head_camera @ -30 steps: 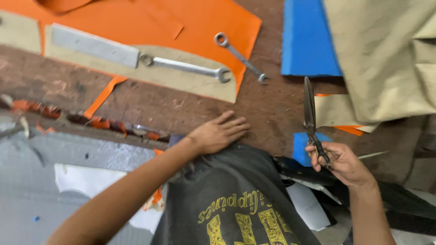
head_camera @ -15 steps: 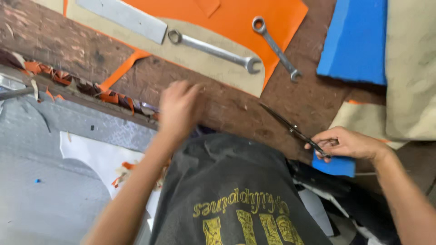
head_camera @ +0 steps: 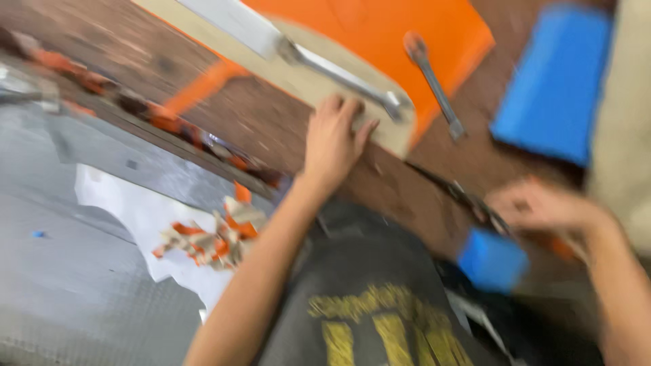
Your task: The person cuts orange and beige fabric pieces following a pattern using shears, while holding the material in place by hand or using metal weights.
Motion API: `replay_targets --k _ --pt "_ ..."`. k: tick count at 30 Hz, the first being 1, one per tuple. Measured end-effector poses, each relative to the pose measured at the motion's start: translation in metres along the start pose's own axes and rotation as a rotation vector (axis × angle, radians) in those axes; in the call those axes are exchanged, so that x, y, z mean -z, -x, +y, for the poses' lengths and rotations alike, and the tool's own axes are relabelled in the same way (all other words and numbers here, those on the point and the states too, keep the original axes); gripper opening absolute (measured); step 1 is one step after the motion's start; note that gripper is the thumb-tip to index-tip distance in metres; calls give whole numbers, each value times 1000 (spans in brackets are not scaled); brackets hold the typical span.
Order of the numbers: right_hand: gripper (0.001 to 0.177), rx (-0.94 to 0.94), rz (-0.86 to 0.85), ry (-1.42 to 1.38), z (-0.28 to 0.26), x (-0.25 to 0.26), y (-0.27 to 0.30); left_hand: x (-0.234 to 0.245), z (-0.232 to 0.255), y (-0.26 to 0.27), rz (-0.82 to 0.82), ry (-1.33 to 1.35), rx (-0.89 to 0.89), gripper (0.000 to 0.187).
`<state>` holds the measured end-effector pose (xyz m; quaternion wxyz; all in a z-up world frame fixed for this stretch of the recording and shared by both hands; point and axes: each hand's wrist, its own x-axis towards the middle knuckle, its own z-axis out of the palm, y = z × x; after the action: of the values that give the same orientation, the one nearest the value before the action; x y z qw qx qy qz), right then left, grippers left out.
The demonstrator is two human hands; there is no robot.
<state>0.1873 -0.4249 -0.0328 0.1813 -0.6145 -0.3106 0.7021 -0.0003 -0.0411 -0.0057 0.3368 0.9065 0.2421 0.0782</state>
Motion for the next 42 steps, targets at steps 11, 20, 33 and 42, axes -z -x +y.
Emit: replay_targets --k 11,20,33,42 --pt "38 -71 642 -521 47 -64 -15 122 -202 -97 567 -217 244 23" --pt "39 -126 789 -455 34 -97 -21 139 -233 -140 470 -237 448 20" --pt "38 -146 775 -493 15 -92 -22 133 -236 -146 496 -189 550 16" --pt "37 -142 772 -484 13 -92 -22 135 -236 -147 510 -155 541 17"
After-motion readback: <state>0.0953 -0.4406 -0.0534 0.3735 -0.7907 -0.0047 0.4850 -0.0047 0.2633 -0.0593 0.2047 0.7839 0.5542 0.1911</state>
